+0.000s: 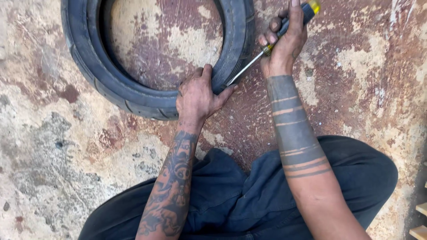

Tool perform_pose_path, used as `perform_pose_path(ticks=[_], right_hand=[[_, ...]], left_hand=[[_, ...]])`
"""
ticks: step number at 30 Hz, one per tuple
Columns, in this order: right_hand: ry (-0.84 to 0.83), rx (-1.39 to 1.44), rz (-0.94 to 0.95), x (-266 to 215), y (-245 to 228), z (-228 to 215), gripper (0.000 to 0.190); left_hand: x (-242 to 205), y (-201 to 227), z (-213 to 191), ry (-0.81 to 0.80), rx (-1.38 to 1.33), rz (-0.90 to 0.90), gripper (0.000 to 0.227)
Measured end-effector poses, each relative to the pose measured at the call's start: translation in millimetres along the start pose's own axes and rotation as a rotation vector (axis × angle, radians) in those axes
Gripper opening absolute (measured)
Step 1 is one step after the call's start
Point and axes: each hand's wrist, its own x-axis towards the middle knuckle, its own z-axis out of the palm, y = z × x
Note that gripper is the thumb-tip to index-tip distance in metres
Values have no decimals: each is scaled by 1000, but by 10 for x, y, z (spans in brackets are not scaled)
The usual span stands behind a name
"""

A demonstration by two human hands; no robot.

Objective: The person sits on a concrete floor with a motorcycle tire and uses a flathead screwdriver to pry along the tire bead, working the tool under the bead edge section by section. They rotate the tire between prying attempts and at one point hold and turn the screwdriver with both hands before resuming prying.

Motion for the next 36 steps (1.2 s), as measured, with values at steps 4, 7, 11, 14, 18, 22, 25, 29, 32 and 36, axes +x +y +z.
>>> perform_pose_path(ticks=[4,7,11,14,18,22,25,29,32,36], right_hand=[[88,-16,-10,-41,-178,63,37],[90,13,-112,65,-290,-36,33],[98,25,-265,137,-319,-107,30],[62,24,-279,89,-355,-50,34],[12,32,-334,69,-398,-34,33],[-18,46,-355,19,-450,40,32],[-7,62,-337,17,-450,59,29],[-25,66,-306,17,-404,26,29],[-61,88,-328,61,-346,-56,35],[-66,83,-339,33,-367,-22,35]], left_hand=[[6,52,-64,-41,11,-31,70],[22,55,-66,-72,-5,-51,70],[17,85,-111,-71,-16,-60,70],[13,74,-94,-50,-26,-49,70],[5,69,-105,-41,-30,-45,66],[7,63,-89,-49,-40,-47,66],[6,72,-107,-35,-44,-39,66],[15,71,-112,-86,-45,-76,69],[7,44,-66,-45,-51,-50,69],[11,28,-46,-37,-34,-45,73]])
